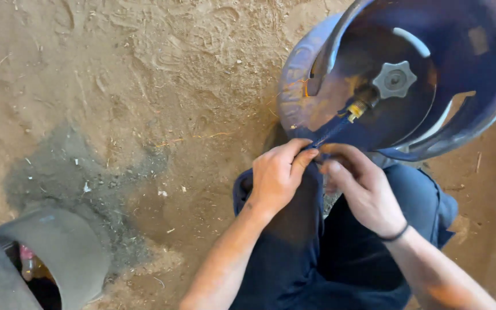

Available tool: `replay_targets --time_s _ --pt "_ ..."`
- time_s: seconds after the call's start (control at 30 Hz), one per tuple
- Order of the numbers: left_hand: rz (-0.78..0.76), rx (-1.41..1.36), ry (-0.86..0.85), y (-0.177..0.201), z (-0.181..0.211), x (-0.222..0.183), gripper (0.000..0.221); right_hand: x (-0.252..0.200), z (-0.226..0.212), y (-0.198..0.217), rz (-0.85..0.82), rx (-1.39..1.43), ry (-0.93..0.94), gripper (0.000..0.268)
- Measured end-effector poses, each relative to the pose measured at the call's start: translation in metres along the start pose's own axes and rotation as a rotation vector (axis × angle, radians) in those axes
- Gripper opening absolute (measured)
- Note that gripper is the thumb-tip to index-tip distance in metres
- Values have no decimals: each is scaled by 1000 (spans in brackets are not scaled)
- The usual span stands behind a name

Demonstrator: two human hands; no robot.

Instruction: Connecting a blue gas hose to the valve of a gas cylinder on the floor.

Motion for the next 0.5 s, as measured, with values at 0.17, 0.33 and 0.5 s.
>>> replay_targets --time_s 0.17,0.33,0.5 --pt "35 77 -32 8 3 4 26 -48 -98 25 -26 -691 9 24" --pt "41 40 -98 10 2 5 29 9 -142 53 -185 -1395 501 21" --pt "44 -8 -143 7 -2 4 30 92 -134 35 -462 -2274 296 14"
Point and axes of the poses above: each hand's wrist, its own x-axis towards the middle knuckle, its own y-axis out of the back of the hand, z = x × y, the point moved 3 cm from there along x, towards the middle knuckle, and after that the axes turned 12 degrees about -z, right-handed, at the moved point
